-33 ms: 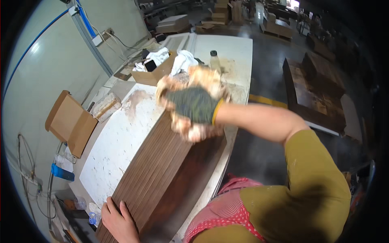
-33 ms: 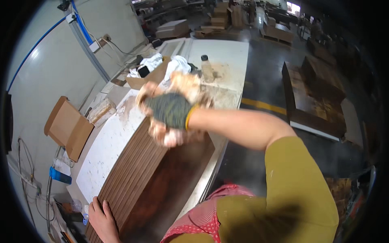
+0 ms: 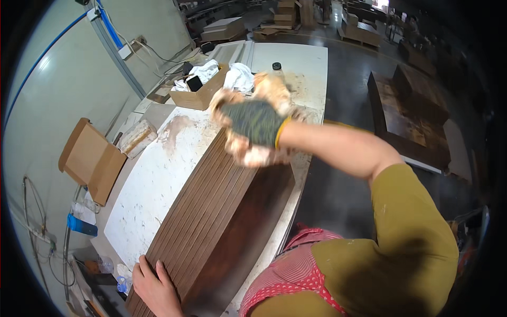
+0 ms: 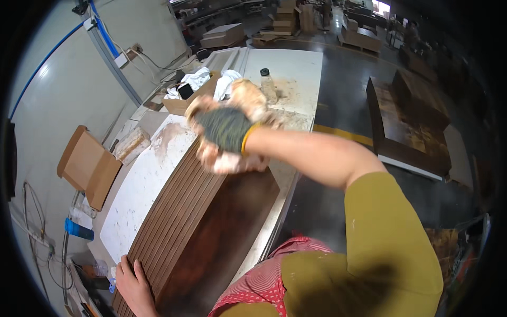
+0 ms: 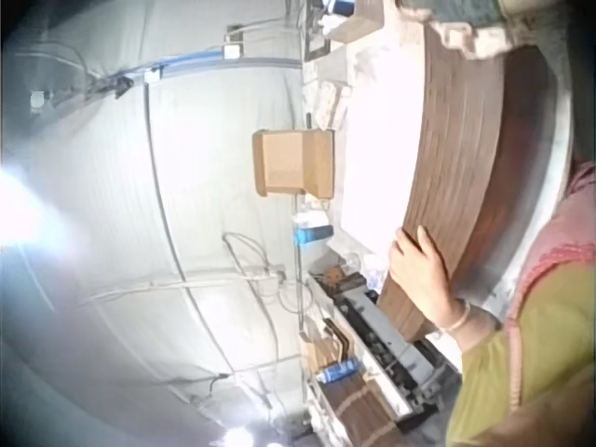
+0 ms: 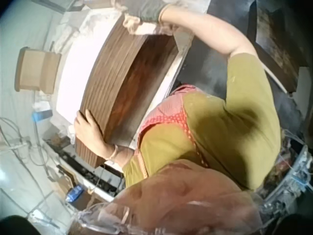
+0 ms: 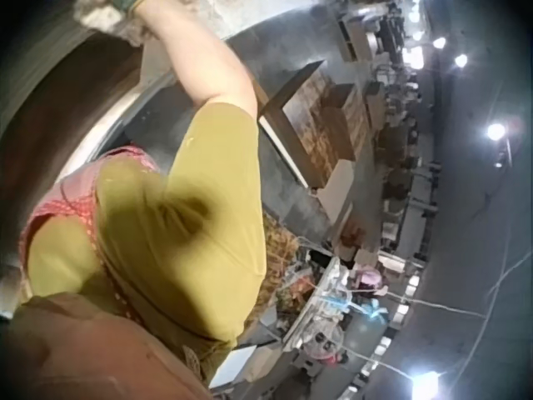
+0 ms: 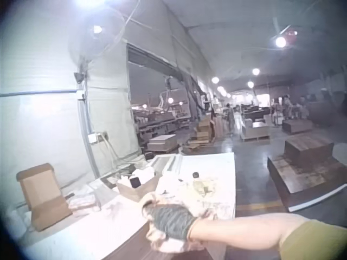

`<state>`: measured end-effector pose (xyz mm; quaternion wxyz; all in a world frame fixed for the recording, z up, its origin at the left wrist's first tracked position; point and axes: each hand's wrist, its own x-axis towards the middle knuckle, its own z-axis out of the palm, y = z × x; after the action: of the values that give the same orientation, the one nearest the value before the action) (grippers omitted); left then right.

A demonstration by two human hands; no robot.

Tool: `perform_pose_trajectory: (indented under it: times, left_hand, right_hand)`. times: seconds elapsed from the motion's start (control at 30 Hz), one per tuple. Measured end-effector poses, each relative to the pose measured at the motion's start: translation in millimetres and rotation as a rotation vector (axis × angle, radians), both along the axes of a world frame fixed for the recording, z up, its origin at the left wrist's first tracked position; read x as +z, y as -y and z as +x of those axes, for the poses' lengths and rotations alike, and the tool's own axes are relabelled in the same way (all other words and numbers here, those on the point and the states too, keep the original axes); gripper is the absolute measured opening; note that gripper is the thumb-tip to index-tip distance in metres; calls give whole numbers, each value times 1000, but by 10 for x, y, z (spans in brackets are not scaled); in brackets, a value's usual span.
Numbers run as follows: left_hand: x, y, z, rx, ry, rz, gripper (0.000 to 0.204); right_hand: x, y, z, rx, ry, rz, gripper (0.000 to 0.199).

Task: Staining and wiping wooden furniture components with a cloth and liquid stain.

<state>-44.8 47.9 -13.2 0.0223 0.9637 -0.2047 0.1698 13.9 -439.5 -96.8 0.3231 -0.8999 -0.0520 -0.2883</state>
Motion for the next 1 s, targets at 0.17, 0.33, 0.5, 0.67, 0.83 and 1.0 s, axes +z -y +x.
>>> perform_pose_trajectory:
  times: [0.17, 0.33, 0.5, 0.67, 0.83, 1.0]
  left_hand:
    - [-32, 23, 13, -11, 12, 4, 47]
    - [29, 72, -53, 47, -50, -2, 48]
    - [9, 27, -34, 26, -50, -4, 50]
    - [52, 76, -147, 23, -63, -19, 49]
    - [23, 95, -204, 37, -30, 8, 48]
    - [1, 18, -138, 1, -19, -11, 48]
  right_hand:
    - [645, 219, -559, -300, -284, -386, 30]
    - [974, -294, -887, 36, -126, -180, 48]
    - [889, -1257, -691, 451, -555, 38, 52]
    - [435, 290, -463, -34, -55, -531, 35]
    - [928, -48, -972, -5, -256, 560, 27]
    - [854, -1370, -814, 5, -213, -717, 50]
